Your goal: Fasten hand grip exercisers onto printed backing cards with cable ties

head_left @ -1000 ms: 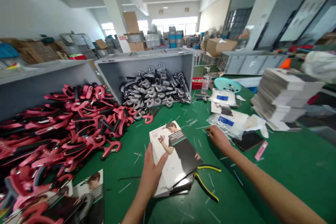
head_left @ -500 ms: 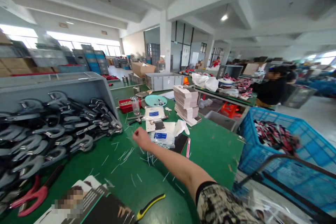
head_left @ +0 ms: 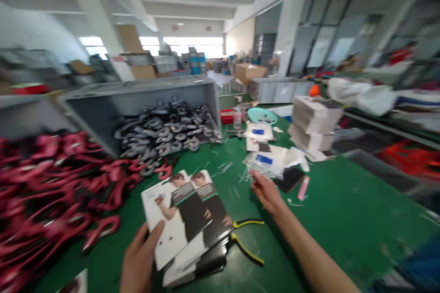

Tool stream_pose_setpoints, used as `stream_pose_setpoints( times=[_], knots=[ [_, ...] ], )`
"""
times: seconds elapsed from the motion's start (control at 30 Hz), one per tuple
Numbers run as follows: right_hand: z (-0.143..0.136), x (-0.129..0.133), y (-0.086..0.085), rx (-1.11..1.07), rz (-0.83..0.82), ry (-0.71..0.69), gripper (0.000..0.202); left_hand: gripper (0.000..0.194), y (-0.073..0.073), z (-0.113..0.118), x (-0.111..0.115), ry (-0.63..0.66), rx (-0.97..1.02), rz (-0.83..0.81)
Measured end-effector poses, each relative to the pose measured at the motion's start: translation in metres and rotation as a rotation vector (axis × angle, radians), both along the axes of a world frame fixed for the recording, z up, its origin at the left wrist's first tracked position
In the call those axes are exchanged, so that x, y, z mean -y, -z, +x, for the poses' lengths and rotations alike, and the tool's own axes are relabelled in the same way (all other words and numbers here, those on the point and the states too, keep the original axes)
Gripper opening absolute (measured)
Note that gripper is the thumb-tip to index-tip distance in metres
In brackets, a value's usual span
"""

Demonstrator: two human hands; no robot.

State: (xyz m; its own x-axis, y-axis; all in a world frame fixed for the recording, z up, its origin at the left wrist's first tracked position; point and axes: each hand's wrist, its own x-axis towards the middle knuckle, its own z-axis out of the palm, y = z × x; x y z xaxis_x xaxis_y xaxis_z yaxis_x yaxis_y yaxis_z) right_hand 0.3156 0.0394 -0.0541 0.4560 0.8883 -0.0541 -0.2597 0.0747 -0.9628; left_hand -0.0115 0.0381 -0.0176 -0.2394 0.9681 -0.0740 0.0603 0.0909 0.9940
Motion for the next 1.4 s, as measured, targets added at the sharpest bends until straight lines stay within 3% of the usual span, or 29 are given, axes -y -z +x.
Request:
stream_pose_setpoints(
  times=[0.07, 0.17, 0.23, 0.33, 0.4, 0.5, 0.57, 0.67, 0.77, 0.87, 0.93, 1.0, 1.07, 1.1, 1.17, 1.23, 1.27, 1.33, 1.4],
  knots=[
    [0.007, -0.008, -0.013, -0.042, 0.033, -0.069, 0.018, 0.047, -0.006, -0.025, 0.011, -0.055, 0.095, -0.063],
    [-0.010, -0.025, -0.042, -0.026, 0.123, -0.159, 0.019, 0.054, -0.007, -0.035, 0.020, 0.076, 0.289, -0.140],
    [-0.045, -0.029, -0.064, 0.116, 0.199, -0.277, 0.021, 0.053, -0.002, -0.034, 0.025, 0.152, 0.376, -0.189],
    [-0.111, -0.028, -0.084, 0.329, 0.237, -0.578, 0.019, 0.048, 0.008, -0.034, 0.034, 0.125, 0.435, -0.157],
    [-0.150, -0.032, -0.084, 0.438, 0.232, -0.784, 0.018, 0.044, 0.014, -0.039, 0.039, 0.092, 0.453, -0.123],
    [-0.186, -0.043, -0.068, 0.602, 0.250, -0.984, 0.015, 0.040, 0.021, -0.050, 0.042, 0.052, 0.449, -0.096],
    [-0.196, -0.049, -0.056, 0.734, 0.289, -1.012, 0.014, 0.040, 0.025, -0.056, 0.045, 0.029, 0.400, -0.099],
    [-0.200, -0.053, -0.045, 0.892, 0.322, -0.977, 0.016, 0.040, 0.025, -0.074, 0.065, -0.117, 0.243, -0.127],
    [-0.201, -0.051, -0.044, 0.987, 0.325, -0.961, 0.017, 0.042, 0.022, -0.121, 0.114, -0.273, 0.175, -0.148],
    [-0.204, -0.047, -0.045, 1.084, 0.357, -0.942, 0.014, 0.042, 0.036, -0.209, 0.174, -0.437, 0.155, -0.190],
    [-0.207, -0.044, -0.044, 1.136, 0.422, -0.944, 0.014, 0.048, 0.055, -0.274, 0.205, -0.625, 0.234, -0.361],
    [-0.209, -0.042, -0.043, 1.172, 0.495, -0.937, 0.015, 0.050, 0.072, -0.324, 0.223, -0.692, 0.308, -0.402],
    [-0.209, -0.041, -0.042, 1.174, 0.517, -0.930, 0.015, 0.054, 0.076, -0.340, 0.225, -0.754, 0.332, -0.410],
    [-0.208, -0.041, -0.042, 1.154, 0.507, -0.936, 0.015, 0.056, 0.072, -0.334, 0.221, -0.764, 0.307, -0.398],
    [-0.204, -0.043, -0.043, 1.083, 0.469, -0.969, 0.015, 0.062, 0.057, -0.293, 0.200, -0.707, 0.193, -0.337],
    [-0.200, -0.044, -0.045, 1.010, 0.433, -0.997, 0.015, 0.065, 0.044, -0.230, 0.169, -0.410, 0.057, -0.167],
    [-0.199, -0.045, -0.046, 0.986, 0.422, -1.011, 0.015, 0.061, 0.041, -0.195, 0.152, -0.323, 0.050, -0.137],
    [-0.197, -0.045, -0.048, 0.978, 0.412, -1.030, 0.015, 0.050, 0.045, -0.135, 0.120, -0.212, 0.052, -0.126],
    [-0.197, -0.045, -0.048, 1.008, 0.417, -1.036, 0.017, 0.039, 0.055, -0.095, 0.096, -0.117, 0.055, -0.119]
  ],
)
